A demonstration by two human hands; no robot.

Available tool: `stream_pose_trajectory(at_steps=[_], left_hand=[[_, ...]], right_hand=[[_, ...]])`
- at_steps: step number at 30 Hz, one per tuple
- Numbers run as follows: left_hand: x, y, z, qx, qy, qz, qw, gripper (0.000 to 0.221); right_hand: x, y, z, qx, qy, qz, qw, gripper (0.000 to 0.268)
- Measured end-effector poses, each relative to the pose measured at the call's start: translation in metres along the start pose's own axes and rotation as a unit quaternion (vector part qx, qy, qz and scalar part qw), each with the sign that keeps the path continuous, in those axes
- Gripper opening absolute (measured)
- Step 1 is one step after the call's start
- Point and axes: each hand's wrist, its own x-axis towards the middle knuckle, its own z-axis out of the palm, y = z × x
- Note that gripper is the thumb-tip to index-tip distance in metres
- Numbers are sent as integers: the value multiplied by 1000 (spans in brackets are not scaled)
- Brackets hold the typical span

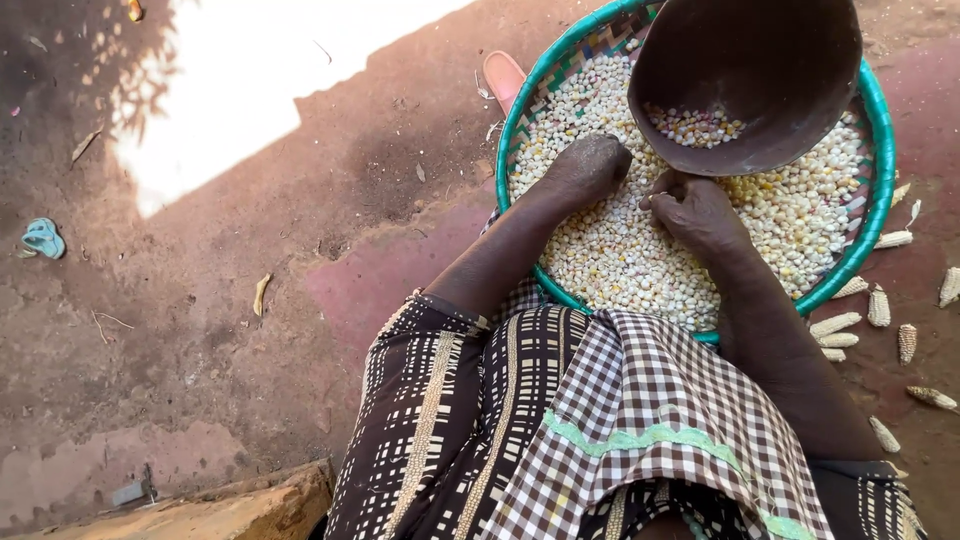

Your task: Sorting through a large basin of corn kernels by hand to remove impurities or damaged kernels.

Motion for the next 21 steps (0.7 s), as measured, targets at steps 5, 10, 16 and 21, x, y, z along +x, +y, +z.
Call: stream_pose_trajectory(at_steps=[5, 10, 16, 21], left_hand=[[11, -21, 30, 82, 16, 55, 995, 24], [-6, -16, -1, -122, 31, 39, 991, 28], [-38, -3, -26, -302, -19, 64, 951, 19], [-51, 10, -12, -100, -75, 95, 988, 12]], right_hand=[[9, 14, -2, 45, -1, -8, 999, 21], [-18, -43, 5, 2, -46, -7, 999, 18], [-8, -17, 5, -290, -76, -59, 952, 15], [1, 7, 6, -355, -85, -52, 929, 20]])
